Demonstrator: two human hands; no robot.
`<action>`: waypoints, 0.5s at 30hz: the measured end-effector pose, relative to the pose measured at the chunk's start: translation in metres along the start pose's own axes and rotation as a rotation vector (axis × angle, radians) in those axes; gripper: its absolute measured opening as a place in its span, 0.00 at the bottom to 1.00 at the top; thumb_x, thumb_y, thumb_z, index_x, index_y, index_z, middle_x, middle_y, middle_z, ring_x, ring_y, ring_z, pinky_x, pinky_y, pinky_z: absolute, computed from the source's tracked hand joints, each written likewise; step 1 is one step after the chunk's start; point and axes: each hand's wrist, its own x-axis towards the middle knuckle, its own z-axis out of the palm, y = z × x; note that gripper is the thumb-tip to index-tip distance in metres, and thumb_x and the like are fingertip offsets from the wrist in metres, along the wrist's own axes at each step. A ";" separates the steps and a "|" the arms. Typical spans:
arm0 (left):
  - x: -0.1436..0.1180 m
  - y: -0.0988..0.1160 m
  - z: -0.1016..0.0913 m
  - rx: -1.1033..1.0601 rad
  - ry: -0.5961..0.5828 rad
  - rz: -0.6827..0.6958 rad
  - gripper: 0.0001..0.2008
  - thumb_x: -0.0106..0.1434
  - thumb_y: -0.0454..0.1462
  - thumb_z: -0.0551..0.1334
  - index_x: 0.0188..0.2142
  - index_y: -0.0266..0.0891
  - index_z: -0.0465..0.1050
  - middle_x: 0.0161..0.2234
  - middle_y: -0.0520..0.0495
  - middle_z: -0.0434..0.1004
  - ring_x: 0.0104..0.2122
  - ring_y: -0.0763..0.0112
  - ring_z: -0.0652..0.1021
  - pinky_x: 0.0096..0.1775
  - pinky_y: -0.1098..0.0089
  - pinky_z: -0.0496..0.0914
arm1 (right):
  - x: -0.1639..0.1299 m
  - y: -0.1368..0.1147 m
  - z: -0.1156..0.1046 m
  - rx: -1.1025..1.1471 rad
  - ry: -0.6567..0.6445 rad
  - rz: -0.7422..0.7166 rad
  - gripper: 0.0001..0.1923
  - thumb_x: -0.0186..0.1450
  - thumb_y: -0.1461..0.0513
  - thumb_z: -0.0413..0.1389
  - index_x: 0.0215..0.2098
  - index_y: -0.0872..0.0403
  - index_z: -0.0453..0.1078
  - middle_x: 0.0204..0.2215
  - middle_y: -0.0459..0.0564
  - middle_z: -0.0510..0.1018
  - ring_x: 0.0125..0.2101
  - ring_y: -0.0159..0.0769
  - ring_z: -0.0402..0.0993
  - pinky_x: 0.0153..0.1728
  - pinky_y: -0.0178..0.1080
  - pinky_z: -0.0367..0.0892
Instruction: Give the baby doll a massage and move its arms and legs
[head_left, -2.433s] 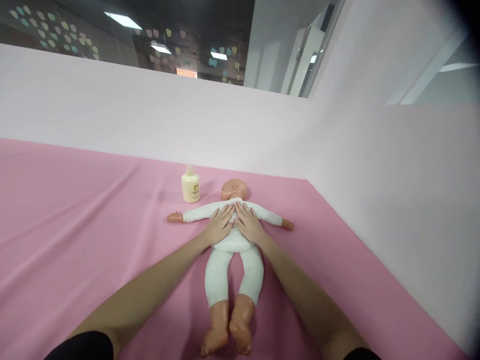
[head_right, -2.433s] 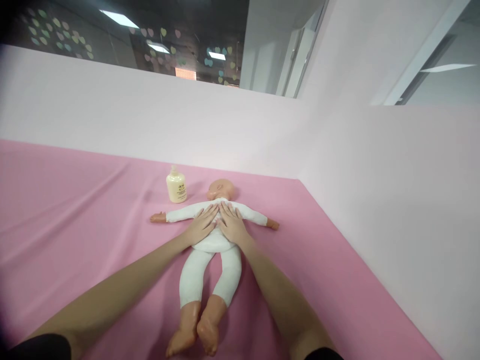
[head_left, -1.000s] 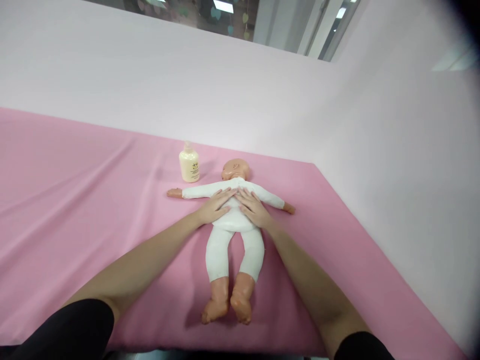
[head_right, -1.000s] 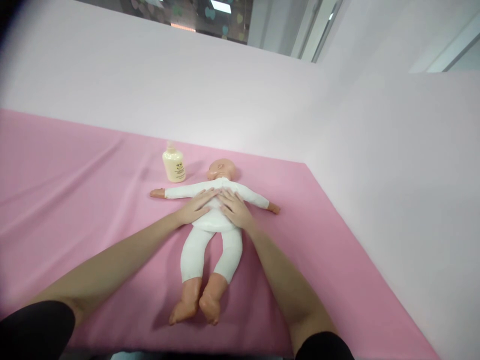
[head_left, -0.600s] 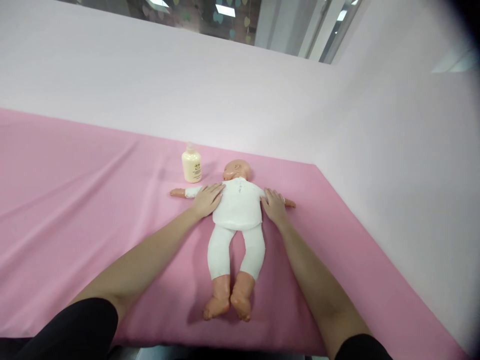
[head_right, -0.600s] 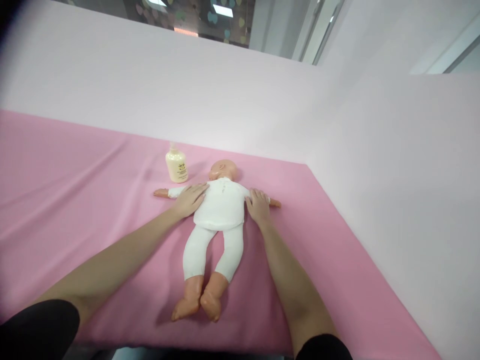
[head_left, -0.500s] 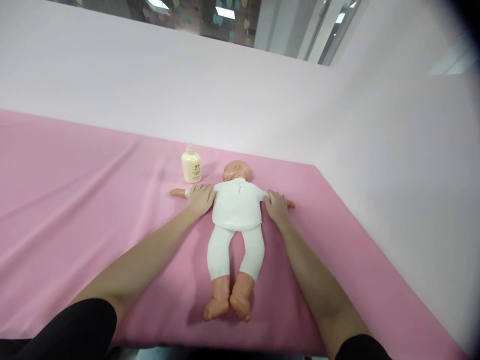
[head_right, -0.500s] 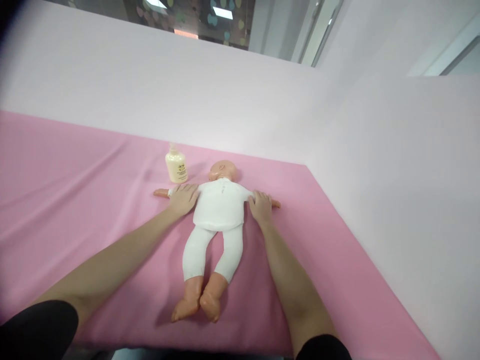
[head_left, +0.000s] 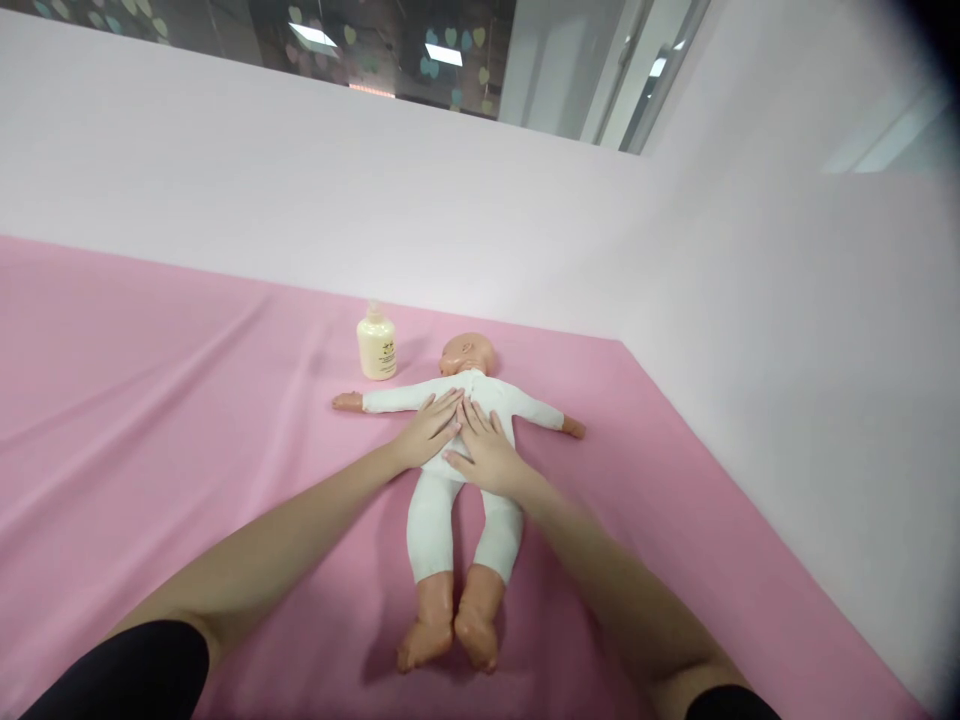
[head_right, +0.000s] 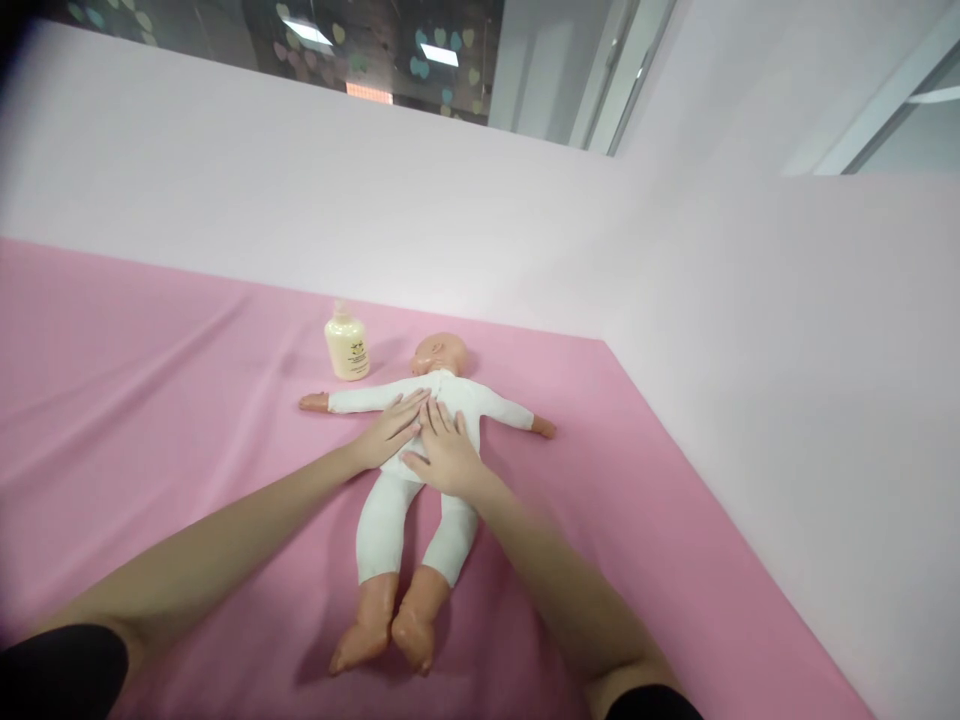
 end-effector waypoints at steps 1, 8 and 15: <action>-0.001 0.002 -0.001 -0.018 -0.006 0.011 0.27 0.68 0.44 0.43 0.64 0.36 0.49 0.65 0.42 0.49 0.65 0.66 0.49 0.63 0.56 0.41 | -0.002 -0.005 0.001 -0.008 -0.004 -0.005 0.45 0.64 0.43 0.40 0.66 0.66 0.32 0.66 0.63 0.34 0.66 0.49 0.28 0.62 0.56 0.33; 0.000 0.001 -0.003 -0.027 -0.040 -0.009 0.29 0.67 0.45 0.46 0.64 0.37 0.47 0.65 0.41 0.49 0.64 0.65 0.50 0.63 0.55 0.41 | 0.000 0.006 -0.001 0.071 0.018 -0.081 0.40 0.66 0.45 0.38 0.66 0.63 0.38 0.66 0.60 0.39 0.66 0.44 0.33 0.63 0.51 0.37; 0.003 -0.002 -0.006 0.019 -0.109 0.011 0.29 0.67 0.46 0.48 0.65 0.43 0.46 0.66 0.45 0.43 0.65 0.62 0.45 0.62 0.53 0.40 | 0.013 0.068 0.002 0.232 0.166 0.071 0.29 0.68 0.51 0.37 0.66 0.49 0.44 0.67 0.48 0.41 0.66 0.40 0.31 0.63 0.51 0.36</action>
